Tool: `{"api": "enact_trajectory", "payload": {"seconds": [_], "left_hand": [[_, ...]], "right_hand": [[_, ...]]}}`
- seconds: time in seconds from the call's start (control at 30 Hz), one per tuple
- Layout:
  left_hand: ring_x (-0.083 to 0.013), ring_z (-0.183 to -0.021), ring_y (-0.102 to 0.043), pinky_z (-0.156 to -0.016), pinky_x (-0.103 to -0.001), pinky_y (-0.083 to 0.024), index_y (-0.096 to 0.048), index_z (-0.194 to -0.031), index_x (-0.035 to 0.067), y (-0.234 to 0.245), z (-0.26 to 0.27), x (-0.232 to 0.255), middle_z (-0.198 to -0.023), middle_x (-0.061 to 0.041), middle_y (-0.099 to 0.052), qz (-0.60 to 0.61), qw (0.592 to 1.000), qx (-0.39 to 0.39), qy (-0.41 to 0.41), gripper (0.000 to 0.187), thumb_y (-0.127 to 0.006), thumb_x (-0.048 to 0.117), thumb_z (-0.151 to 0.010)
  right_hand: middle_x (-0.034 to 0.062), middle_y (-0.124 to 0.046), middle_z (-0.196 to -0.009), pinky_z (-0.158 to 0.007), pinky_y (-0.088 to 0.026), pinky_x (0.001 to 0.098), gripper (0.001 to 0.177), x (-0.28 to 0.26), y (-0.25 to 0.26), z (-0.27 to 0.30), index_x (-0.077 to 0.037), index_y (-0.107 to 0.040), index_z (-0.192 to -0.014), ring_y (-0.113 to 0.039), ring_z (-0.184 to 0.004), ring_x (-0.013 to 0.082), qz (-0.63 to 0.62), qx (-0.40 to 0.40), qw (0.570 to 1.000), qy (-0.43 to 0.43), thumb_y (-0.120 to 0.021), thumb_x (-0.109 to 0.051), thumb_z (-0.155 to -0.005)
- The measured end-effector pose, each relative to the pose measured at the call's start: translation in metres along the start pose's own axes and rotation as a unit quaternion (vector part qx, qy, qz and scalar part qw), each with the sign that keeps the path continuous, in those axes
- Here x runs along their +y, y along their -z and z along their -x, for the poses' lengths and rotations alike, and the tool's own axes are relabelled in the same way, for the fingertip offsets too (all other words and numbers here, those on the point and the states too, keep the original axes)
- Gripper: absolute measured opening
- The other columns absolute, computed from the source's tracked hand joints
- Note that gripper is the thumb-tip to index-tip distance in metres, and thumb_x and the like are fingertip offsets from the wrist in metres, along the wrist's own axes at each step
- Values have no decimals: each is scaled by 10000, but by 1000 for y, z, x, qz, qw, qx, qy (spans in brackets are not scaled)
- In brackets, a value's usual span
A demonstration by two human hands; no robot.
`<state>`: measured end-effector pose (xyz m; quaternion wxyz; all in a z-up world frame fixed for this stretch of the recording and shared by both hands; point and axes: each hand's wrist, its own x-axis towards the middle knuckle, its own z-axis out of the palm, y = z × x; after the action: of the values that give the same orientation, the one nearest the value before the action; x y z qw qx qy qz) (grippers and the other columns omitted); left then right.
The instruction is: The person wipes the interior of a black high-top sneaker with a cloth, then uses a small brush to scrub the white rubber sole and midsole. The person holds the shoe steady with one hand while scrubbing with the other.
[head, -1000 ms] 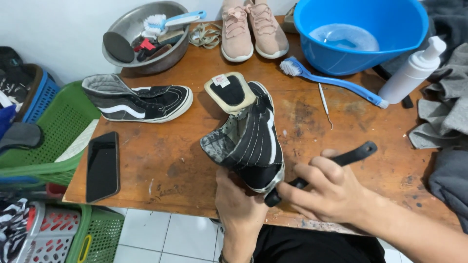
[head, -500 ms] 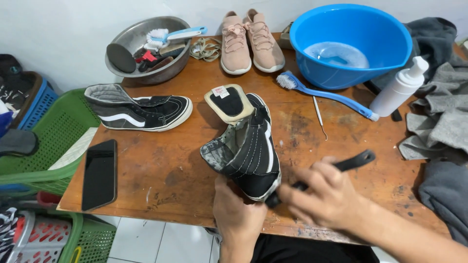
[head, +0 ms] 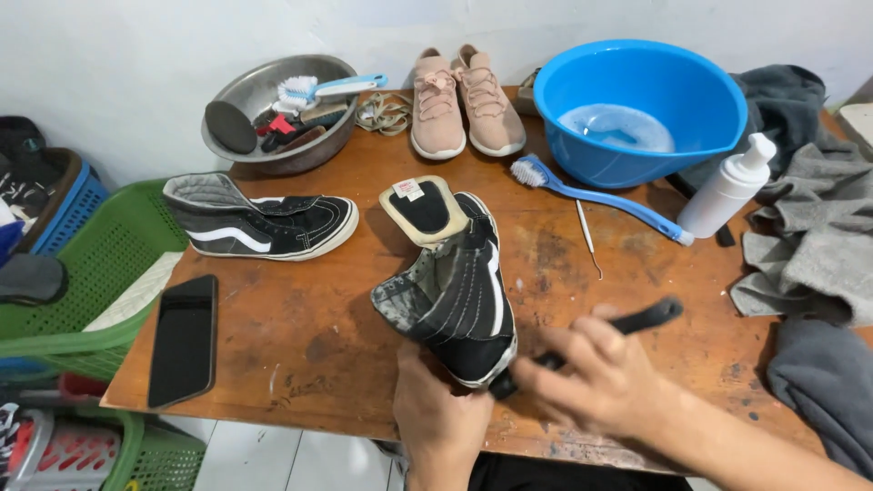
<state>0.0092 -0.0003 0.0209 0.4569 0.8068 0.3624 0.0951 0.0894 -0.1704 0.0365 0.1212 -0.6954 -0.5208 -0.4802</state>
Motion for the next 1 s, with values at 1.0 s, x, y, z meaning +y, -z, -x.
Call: {"api": "enact_trajectory", "payload": {"seconds": [1.0], "left_hand": [[-343, -1132, -728, -916, -423, -554, -511, -1383, 111, 11, 10, 18, -1189, -108, -778, 51, 999, 0, -2, 882, -796, 398, -599]], "right_hand": [[99, -554, -982, -742, -437, 400, 204, 3, 2, 14, -216, -636, -952, -402, -911, 258, -25, -7, 1000, -15, -592, -413, -983]]}}
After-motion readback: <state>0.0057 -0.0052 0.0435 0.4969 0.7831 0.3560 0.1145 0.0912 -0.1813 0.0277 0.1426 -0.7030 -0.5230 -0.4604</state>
